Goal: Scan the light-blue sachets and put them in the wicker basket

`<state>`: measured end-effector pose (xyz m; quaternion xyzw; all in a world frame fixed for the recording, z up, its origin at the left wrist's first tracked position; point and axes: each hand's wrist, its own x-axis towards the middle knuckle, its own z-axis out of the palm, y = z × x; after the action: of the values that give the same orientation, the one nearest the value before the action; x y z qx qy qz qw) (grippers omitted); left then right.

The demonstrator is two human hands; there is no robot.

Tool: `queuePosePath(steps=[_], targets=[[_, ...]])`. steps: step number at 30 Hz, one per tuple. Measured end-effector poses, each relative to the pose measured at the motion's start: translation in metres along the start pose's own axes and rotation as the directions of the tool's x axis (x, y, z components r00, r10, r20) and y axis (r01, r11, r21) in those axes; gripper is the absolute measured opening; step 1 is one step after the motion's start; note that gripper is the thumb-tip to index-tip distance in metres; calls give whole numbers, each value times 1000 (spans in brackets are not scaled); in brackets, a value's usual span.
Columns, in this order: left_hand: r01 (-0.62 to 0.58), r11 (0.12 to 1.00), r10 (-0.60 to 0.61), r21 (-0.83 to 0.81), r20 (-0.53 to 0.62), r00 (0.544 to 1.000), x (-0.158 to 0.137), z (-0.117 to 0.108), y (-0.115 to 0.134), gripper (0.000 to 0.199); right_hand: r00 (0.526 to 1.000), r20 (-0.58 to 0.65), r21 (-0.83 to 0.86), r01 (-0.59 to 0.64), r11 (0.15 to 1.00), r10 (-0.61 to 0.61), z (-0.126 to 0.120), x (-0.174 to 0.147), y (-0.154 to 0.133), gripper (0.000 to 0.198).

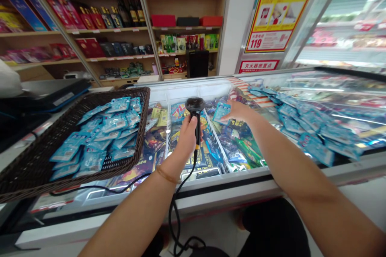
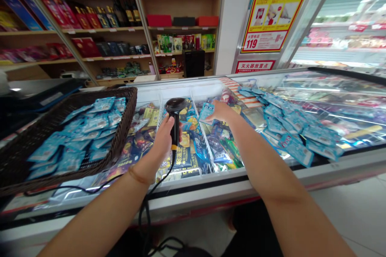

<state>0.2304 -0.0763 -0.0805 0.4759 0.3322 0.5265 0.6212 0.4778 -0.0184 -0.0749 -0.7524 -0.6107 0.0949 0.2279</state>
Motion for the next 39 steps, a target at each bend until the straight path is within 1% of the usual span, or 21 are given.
queuePosePath(steps=[2,3,4,6,7,9,10,12,15,17,19,23,27,29,31,35,39], targets=[[3,1000,-3,-9,3,1000,0,-1,0,45,998,-63,152,-11,988,21,2,2,-3,57],[5,1000,-5,-14,8,1000,0,-1,0,45,996,-81,259,-22,966,44,3,3,-5,59],[6,1000,-5,-18,15,1000,0,-1,0,45,993,-97,385,-24,923,66,3,3,-6,61],[4,1000,-3,-20,36,999,-1,-1,1,47,993,-74,624,-25,781,91,3,4,-9,66],[1,1000,-1,-17,51,999,-1,-1,1,48,994,-46,710,-34,704,95,3,4,-11,67],[-5,1000,5,-7,84,996,-3,0,2,50,994,-8,806,-57,589,108,2,3,-14,67],[-6,1000,6,-1,104,995,-4,0,2,50,993,0,830,-67,554,119,1,2,-15,66],[-3,1000,3,0,141,990,-6,2,3,50,991,3,851,-73,520,134,0,1,-16,65],[1,1000,3,-22,172,985,-9,4,4,47,992,-6,853,-62,518,127,-3,1,-15,64],[4,1000,1,-31,175,985,-11,4,5,45,994,-10,855,-48,517,108,-4,1,-14,62],[16,999,-11,-28,172,985,-12,4,6,45,995,-8,867,-42,497,97,-5,2,-14,58],[44,999,-40,-23,176,984,-13,4,6,47,996,-1,909,-35,416,88,-6,1,-16,41],[4,999,5,-44,193,981,-11,4,3,44,992,25,942,-65,328,126,-6,1,-19,32],[-13,999,21,-37,221,975,-10,4,1,44,991,28,945,-69,321,132,-6,0,-21,30],[-13,1000,17,-18,252,968,-9,3,-1,45,994,15,942,-51,331,110,-5,0,-22,30],[4,1000,-9,19,297,955,-11,3,0,48,994,-25,938,-14,347,107,-7,-3,-27,33],[13,1000,-18,18,316,948,-15,7,0,46,990,-80,934,34,357,116,-10,-5,-31,32]])
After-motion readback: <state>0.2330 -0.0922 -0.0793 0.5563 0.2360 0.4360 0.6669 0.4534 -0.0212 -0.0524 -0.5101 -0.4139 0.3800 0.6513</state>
